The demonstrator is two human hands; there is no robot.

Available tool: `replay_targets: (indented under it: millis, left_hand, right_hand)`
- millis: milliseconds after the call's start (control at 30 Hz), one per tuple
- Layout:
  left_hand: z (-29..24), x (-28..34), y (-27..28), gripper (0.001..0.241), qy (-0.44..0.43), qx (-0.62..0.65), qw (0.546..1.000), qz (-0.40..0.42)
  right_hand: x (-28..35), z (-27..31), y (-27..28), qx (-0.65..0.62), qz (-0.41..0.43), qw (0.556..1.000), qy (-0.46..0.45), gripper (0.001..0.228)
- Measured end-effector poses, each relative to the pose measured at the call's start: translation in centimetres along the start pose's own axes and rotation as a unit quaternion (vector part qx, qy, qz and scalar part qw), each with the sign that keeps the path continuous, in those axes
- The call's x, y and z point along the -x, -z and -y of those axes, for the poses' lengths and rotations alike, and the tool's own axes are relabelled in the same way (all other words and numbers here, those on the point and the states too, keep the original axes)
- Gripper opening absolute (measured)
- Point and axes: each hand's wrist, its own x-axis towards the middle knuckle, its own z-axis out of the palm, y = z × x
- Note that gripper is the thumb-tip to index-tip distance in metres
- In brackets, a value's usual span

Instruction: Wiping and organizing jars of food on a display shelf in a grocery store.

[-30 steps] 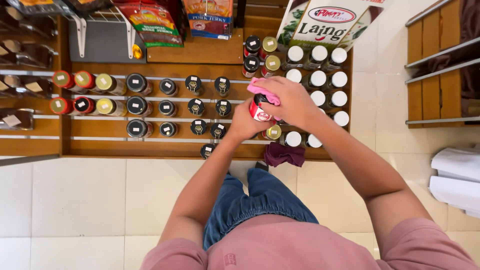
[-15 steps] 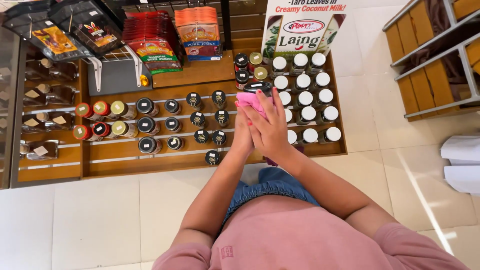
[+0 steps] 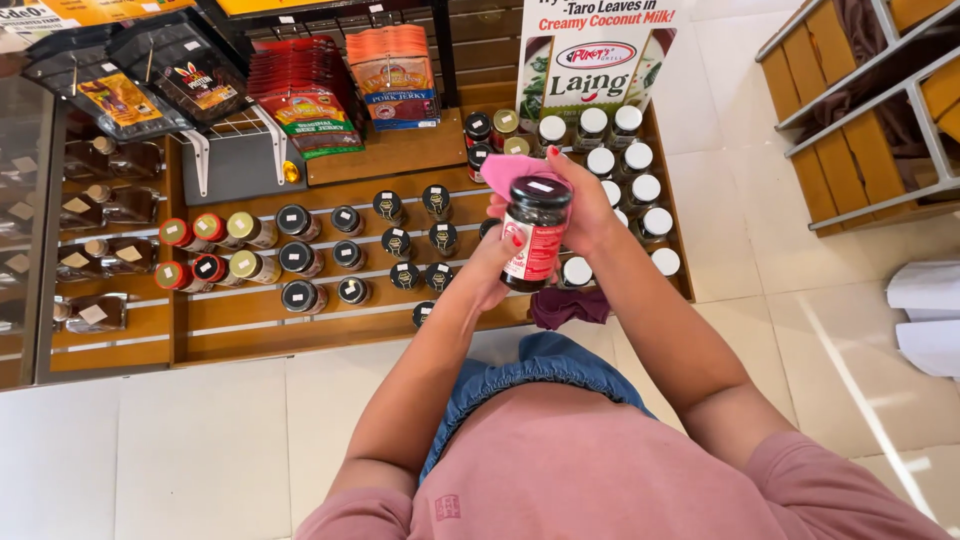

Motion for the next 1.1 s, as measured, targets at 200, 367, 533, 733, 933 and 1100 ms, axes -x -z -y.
replay_targets:
  millis: [200, 367, 533, 733, 933, 1100]
  left_hand:
    - [-0.2, -0.7, -1.1, 0.067, 0.011, 0.012, 0.996, -0.086]
    - [0.1, -1.6, -1.1, 0.044, -0.155, -0.130, 0.941, -0.271]
    - [0.0, -0.8, -2.8, 0.039, -0.269, -0.288, 0.854, -0.339]
    - [-0.5, -1.4, -2.2, 0.048, -0.321, -0.253, 0.857, -0.313]
    - [-1.0, -2.1, -1.5, 0.048, -0.302, -0.241, 0.879, -0.281]
    - [-0.6, -3.2, 0.2, 0.044, -0.282, -0.221, 0.886, -0.295]
  right_hand:
    - [-1.7, -2.1, 1.8, -0.049, -0.052, 0.997, -0.005, 0.054]
    - [-0.5, -6.0, -1.0, -0.018, -0.184, 0.969, 0.161, 0.040]
    - [0.4, -8.5, -2.3, -0.062, -0.257, 0.949, 0.172, 0.037]
    - [0.4, -9.7, 0.7, -0.175, -0.239, 0.954, 0.043, 0.027]
    - [1.3, -8.3, -0.7, -0.159, -0.258, 0.953, 0.014, 0.028]
    - [1.4, -8.7, 0.5, -0.151, -0.252, 0.956, 0.006, 0.030]
